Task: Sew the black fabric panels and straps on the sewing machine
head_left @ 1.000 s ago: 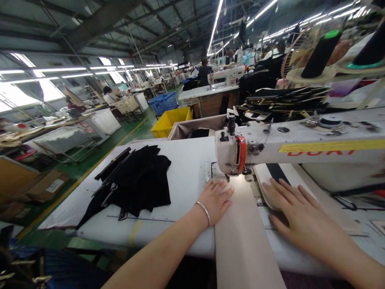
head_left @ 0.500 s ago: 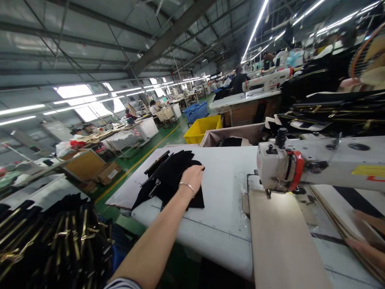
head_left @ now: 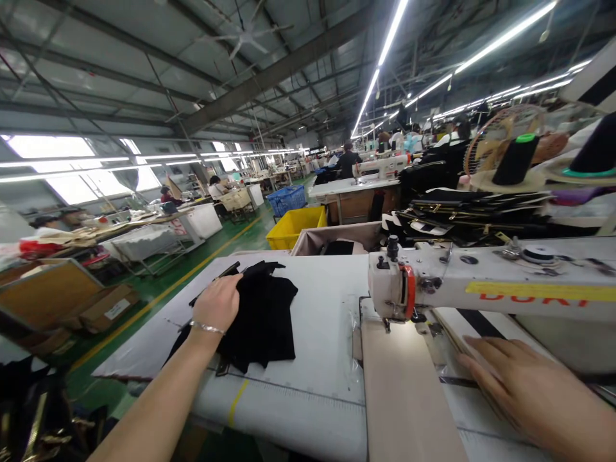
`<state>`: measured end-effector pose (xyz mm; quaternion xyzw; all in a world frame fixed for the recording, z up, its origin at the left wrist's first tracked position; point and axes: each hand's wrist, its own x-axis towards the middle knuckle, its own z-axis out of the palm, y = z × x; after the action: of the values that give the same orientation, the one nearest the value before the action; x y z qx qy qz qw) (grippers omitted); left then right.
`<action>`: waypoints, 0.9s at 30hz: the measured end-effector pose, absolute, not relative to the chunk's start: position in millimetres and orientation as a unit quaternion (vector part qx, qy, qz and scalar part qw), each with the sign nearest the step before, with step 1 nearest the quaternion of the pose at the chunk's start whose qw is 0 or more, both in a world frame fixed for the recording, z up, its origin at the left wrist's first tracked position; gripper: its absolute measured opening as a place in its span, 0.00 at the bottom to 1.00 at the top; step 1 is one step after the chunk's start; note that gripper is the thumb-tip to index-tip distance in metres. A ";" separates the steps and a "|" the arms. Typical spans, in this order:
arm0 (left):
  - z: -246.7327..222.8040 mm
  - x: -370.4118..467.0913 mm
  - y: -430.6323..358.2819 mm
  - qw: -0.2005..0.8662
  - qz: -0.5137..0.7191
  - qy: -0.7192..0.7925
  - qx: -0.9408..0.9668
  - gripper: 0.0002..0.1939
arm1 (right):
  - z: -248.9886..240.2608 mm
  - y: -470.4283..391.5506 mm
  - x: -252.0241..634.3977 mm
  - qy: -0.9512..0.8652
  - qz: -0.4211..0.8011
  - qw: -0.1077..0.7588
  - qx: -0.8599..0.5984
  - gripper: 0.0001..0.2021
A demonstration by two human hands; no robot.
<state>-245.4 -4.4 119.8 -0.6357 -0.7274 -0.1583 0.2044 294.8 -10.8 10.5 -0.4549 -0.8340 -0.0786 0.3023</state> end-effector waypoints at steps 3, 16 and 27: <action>104.6 -178.5 -41.8 0.236 -0.233 -0.593 -0.733 0.19 | 14.5 -17.9 250.7 -0.867 -0.057 0.236 -0.434 0.14; 36.4 -66.3 41.2 -0.096 -0.162 -0.565 -0.804 0.17 | 0.2 -20.5 203.8 -0.875 -0.017 0.222 -0.430 0.19; 74.0 -79.6 25.2 -0.481 -0.314 -0.493 -0.653 0.20 | -3.0 -18.2 203.7 -0.871 0.008 0.222 -0.438 0.19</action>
<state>-79.6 25.2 74.0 -0.6533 -0.4928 -0.3140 -0.4814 203.7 -18.2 -3.0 -0.4376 -0.8714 0.0076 0.2216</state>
